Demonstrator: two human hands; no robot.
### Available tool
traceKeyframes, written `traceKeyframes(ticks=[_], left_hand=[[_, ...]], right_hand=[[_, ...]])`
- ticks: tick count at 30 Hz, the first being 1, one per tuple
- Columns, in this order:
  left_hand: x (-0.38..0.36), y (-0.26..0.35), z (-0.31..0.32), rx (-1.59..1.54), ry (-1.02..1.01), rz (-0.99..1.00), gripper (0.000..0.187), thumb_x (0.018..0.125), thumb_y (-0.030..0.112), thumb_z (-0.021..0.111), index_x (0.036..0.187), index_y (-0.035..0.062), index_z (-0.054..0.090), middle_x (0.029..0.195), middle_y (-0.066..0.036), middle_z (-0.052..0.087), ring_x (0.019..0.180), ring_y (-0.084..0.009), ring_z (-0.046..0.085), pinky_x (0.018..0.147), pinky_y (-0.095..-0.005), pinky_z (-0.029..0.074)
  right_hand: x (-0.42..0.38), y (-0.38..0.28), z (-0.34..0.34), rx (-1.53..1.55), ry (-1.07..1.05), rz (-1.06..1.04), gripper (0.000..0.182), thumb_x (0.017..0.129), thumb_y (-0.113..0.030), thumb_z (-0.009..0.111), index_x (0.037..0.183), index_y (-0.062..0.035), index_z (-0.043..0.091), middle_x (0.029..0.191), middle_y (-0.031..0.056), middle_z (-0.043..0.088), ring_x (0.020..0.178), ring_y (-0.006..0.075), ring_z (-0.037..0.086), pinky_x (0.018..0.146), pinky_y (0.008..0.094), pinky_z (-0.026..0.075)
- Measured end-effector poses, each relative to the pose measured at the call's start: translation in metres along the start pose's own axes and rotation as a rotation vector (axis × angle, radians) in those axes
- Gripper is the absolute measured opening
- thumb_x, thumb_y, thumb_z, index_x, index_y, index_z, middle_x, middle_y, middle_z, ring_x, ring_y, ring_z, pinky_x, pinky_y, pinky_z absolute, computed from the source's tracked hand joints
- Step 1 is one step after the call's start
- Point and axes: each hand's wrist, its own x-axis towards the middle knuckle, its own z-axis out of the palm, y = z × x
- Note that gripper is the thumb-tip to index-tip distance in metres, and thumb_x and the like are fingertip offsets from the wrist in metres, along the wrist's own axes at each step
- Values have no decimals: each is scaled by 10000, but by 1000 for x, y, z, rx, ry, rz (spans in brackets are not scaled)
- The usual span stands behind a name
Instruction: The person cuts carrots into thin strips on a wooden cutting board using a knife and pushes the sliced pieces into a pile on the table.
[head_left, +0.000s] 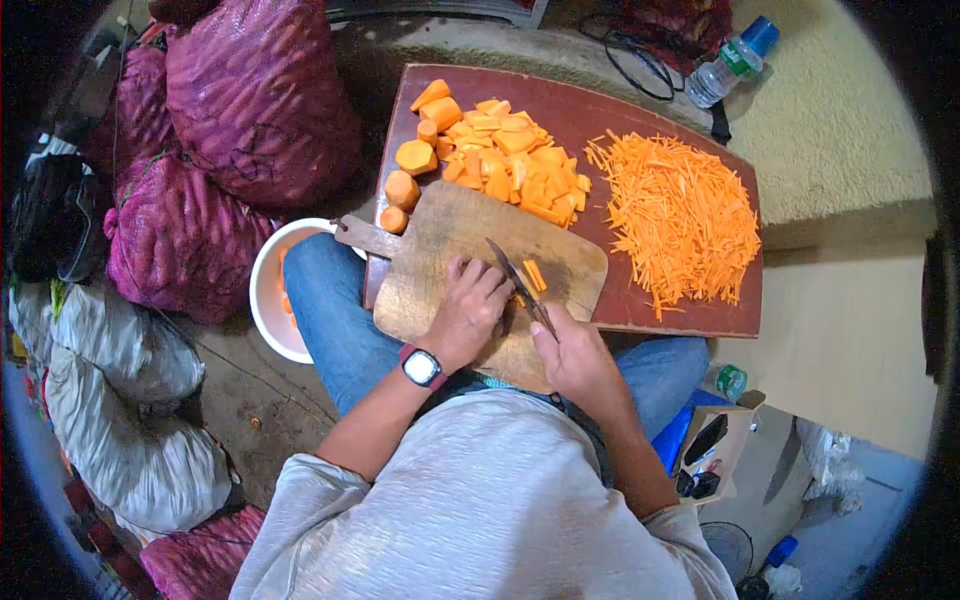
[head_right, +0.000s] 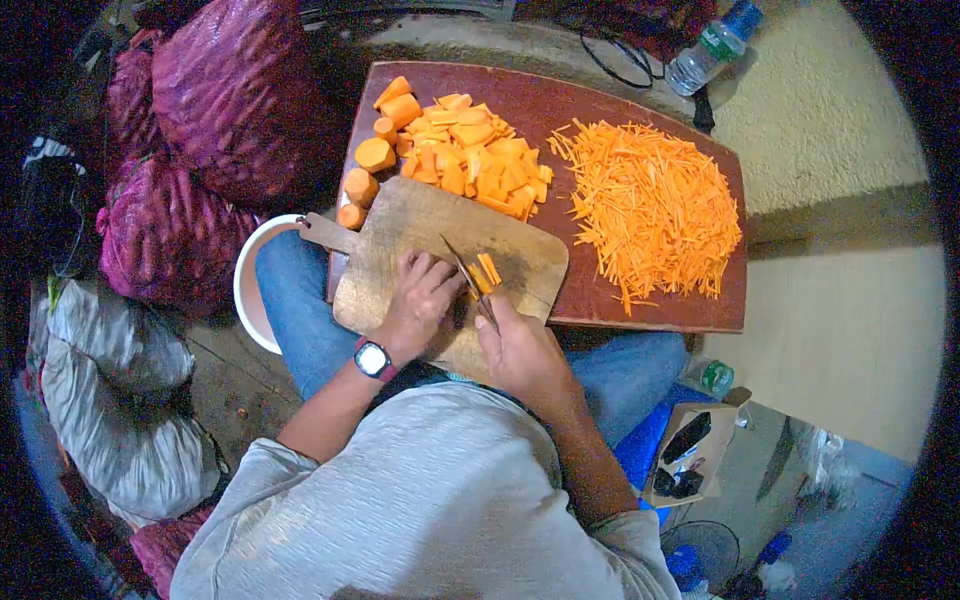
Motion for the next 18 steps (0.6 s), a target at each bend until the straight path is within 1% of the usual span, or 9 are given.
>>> traceKeyframes(ticks=[3,5,6,8,9,10,12,14,18], left_hand=[[2,1,-4,-27,-1,-12,370,773,70,744,1134,-13,734,1049,-132,640,1098,-337,594,1076,-512,419],[1,1,-4,-63,-18,-44,384,756,72,773,1130,-7,739,1054,-132,649,1094,-340,596,1057,-509,424],[1,0,-2,-72,-9,-76,362,764,78,796,1114,2,744,1054,-131,658,1080,-343,601,1028,-507,429],[2,0,2,-85,0,-95,341,772,83,820,1098,10,749,1053,-131,668,1065,-347,606,999,-506,434],[3,1,2,-127,59,-110,293,806,93,822,1079,15,750,1044,-130,674,1045,-344,612,977,-501,436],[5,3,3,-168,118,-126,247,840,103,825,1061,20,751,1034,-129,679,1025,-342,617,956,-497,438],[6,3,3,-134,112,-106,234,852,111,828,1053,18,751,1026,-129,680,1017,-338,619,950,-490,438],[5,3,3,-97,105,-92,223,864,118,831,1045,17,751,1019,-129,681,1008,-334,621,944,-483,439],[6,3,4,-110,111,-118,227,870,140,833,1046,22,754,1023,-121,682,1007,-329,617,940,-483,434]], right_hand=[[-1,1,0,5,5,-11,168,1084,-134,597,1110,31,577,802,294,597,783,523,648,685,524,496],[-3,8,5,99,217,-185,176,1079,-113,603,1177,34,599,797,269,612,736,447,672,677,488,507],[-4,9,5,101,218,-185,176,1079,-113,603,1177,34,599,797,269,612,736,447,672,677,488,507],[-4,11,1,79,181,-112,218,1078,-99,604,1249,34,625,787,233,630,702,365,680,673,447,521],[-5,9,0,78,190,-110,218,1078,-99,604,1249,34,625,787,233,630,702,365,680,673,447,521],[-6,6,1,69,149,-88,229,1078,-100,605,1264,32,629,789,224,637,699,350,679,672,437,524],[-7,4,5,63,107,-64,241,1079,-100,605,1280,31,632,791,214,643,697,335,678,670,428,527],[-8,6,11,116,162,-103,232,1081,-108,610,1266,29,629,791,216,639,695,335,679,662,429,524],[-9,9,9,107,169,-106,245,1078,-107,616,1282,29,619,794,222,638,693,332,680,658,433,522]])
